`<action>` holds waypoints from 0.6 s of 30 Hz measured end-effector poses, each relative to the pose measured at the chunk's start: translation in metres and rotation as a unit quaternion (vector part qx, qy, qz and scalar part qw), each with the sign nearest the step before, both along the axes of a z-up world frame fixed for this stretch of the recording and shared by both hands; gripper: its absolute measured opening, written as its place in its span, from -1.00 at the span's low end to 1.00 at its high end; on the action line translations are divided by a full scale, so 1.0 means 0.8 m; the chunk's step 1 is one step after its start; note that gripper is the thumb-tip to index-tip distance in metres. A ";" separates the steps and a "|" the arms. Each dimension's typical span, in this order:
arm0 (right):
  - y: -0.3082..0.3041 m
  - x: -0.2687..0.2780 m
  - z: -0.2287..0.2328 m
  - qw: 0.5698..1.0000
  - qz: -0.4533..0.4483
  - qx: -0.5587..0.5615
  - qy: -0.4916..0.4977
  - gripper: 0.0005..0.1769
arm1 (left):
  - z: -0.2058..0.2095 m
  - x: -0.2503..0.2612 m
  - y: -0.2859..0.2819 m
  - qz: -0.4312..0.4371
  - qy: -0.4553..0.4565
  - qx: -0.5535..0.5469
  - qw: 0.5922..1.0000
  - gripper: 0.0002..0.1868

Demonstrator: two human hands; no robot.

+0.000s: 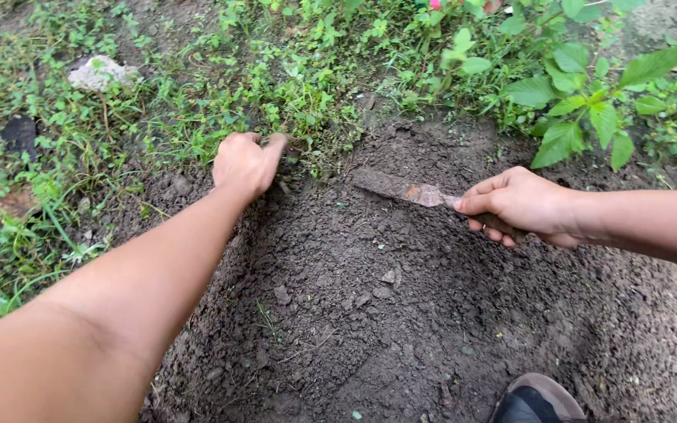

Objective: The person uses a small hand hoe to loosen soil and pull weeds from a garden bed. They repeatedly scrape the soil surface, grasp clumps of weeds, and remove them by hand.

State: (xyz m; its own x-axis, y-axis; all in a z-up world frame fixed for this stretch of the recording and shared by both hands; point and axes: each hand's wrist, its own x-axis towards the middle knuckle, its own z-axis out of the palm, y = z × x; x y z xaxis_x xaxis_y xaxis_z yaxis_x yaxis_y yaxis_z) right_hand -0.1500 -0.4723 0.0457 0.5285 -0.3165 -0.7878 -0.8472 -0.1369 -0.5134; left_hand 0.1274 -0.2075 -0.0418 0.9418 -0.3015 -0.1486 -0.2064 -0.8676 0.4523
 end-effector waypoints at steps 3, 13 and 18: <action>0.002 0.012 -0.018 0.999 -0.018 0.042 0.013 -0.65 | -0.006 -0.016 -0.010 0.011 -0.039 -0.144 0.989 -0.58; 0.035 0.042 -0.063 0.994 -0.034 0.106 0.020 -0.77 | -0.031 -0.102 -0.076 -0.332 -0.069 -0.032 0.940 -0.32; 0.031 0.034 -0.073 0.992 -0.028 0.120 0.000 -0.73 | -0.033 -0.086 -0.099 -0.296 -0.036 0.201 0.933 -0.36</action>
